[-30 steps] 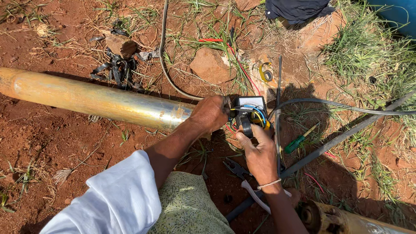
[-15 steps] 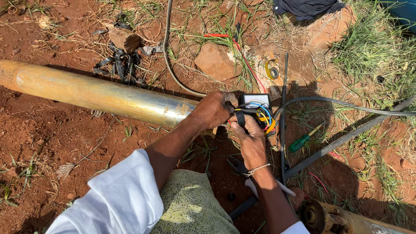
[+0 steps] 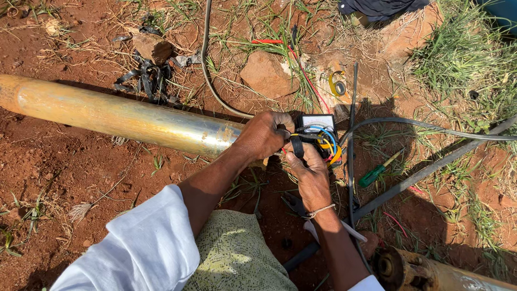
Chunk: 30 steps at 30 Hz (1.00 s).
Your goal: The person connects wires to a control component and wraps the connection with electrical tape by hand on a patch of red soil. They then place the component onto a long cylindrical metal casing.
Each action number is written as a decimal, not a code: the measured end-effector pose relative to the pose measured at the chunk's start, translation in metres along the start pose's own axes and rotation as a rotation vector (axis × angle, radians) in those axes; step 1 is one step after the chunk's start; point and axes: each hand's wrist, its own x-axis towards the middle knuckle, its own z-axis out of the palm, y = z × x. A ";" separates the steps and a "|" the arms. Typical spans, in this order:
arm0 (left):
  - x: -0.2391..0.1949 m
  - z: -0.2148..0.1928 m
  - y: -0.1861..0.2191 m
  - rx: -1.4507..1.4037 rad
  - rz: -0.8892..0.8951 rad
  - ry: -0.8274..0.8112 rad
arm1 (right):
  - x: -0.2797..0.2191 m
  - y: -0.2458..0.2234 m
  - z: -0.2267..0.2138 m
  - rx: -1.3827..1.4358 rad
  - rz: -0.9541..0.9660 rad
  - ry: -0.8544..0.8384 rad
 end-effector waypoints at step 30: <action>0.007 0.009 -0.015 -0.226 -0.020 0.032 | 0.008 -0.075 -0.019 -0.588 -0.272 -0.060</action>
